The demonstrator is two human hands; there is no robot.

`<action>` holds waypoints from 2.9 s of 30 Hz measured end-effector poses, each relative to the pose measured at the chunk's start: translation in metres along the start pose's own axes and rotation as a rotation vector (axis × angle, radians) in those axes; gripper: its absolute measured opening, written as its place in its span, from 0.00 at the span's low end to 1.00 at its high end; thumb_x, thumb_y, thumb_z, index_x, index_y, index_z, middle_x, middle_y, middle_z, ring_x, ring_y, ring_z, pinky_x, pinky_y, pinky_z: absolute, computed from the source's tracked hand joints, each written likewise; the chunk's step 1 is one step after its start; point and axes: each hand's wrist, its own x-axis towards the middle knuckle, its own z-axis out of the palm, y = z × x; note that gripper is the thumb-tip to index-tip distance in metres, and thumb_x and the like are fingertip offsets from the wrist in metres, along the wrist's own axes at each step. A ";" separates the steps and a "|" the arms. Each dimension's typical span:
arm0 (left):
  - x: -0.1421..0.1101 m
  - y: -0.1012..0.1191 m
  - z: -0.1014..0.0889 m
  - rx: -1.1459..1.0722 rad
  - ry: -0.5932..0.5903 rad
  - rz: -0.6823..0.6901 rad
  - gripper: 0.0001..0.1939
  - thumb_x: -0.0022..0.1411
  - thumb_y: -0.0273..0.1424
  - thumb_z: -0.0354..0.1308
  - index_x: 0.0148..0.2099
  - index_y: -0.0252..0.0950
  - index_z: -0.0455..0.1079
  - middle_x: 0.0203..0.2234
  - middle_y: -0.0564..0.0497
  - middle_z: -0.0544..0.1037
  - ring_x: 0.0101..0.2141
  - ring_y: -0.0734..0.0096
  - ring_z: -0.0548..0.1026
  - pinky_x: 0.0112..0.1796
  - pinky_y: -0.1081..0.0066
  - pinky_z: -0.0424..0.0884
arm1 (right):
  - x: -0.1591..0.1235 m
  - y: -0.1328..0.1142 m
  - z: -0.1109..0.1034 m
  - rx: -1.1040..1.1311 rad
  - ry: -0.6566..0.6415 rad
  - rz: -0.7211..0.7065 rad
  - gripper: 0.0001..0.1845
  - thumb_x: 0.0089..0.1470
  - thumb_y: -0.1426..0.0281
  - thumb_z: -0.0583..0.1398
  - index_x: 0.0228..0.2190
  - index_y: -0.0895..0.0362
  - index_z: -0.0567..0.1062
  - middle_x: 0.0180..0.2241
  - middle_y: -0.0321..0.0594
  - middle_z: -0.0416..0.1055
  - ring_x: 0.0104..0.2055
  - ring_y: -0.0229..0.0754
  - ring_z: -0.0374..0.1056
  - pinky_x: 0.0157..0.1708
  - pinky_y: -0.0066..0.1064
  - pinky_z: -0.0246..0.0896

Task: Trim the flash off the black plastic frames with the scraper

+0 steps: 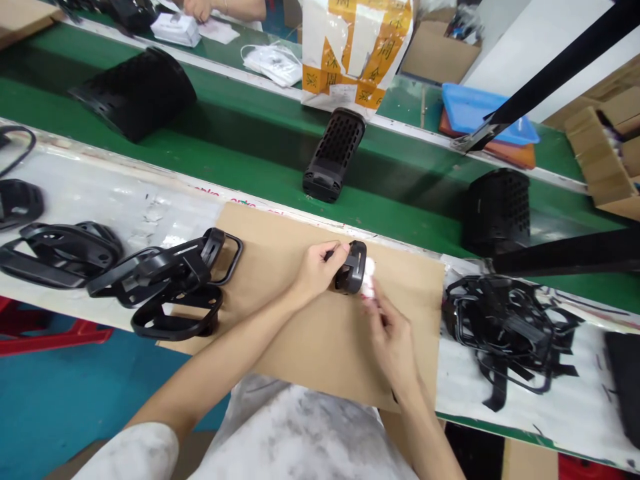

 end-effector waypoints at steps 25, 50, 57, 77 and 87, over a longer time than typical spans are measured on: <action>-0.007 -0.003 0.005 0.053 0.080 -0.034 0.26 0.73 0.46 0.47 0.27 0.35 0.55 0.21 0.54 0.58 0.24 0.77 0.58 0.27 0.71 0.53 | -0.001 0.010 -0.004 0.114 0.012 0.132 0.38 0.62 0.48 0.61 0.63 0.60 0.73 0.40 0.45 0.78 0.33 0.39 0.65 0.34 0.30 0.63; 0.015 0.015 -0.023 -0.828 -0.027 -0.287 0.20 0.54 0.37 0.52 0.23 0.36 0.42 0.16 0.54 0.43 0.19 0.77 0.45 0.23 0.71 0.53 | 0.025 -0.025 0.028 0.685 -0.250 0.045 0.28 0.62 0.53 0.63 0.54 0.61 0.72 0.43 0.48 0.78 0.38 0.45 0.77 0.38 0.37 0.76; 0.006 0.014 -0.022 -0.658 -0.223 0.030 0.10 0.51 0.36 0.56 0.32 0.34 0.63 0.41 0.43 0.69 0.45 0.61 0.68 0.45 0.64 0.68 | 0.041 -0.031 0.039 0.600 -0.012 -0.157 0.18 0.63 0.61 0.64 0.51 0.58 0.75 0.53 0.47 0.75 0.57 0.46 0.72 0.58 0.36 0.69; -0.011 -0.002 0.000 0.024 -0.476 -0.154 0.15 0.74 0.41 0.49 0.43 0.34 0.66 0.32 0.52 0.71 0.32 0.71 0.68 0.35 0.71 0.62 | 0.063 -0.018 0.006 0.039 0.298 -0.498 0.14 0.66 0.66 0.62 0.52 0.53 0.78 0.44 0.41 0.77 0.45 0.41 0.75 0.48 0.34 0.69; -0.017 -0.004 0.008 0.249 -0.309 -0.099 0.14 0.71 0.38 0.44 0.40 0.35 0.66 0.35 0.48 0.76 0.35 0.64 0.72 0.39 0.67 0.63 | 0.070 0.000 0.021 0.178 0.284 -0.296 0.16 0.64 0.59 0.63 0.46 0.57 0.82 0.41 0.42 0.80 0.41 0.44 0.77 0.45 0.36 0.72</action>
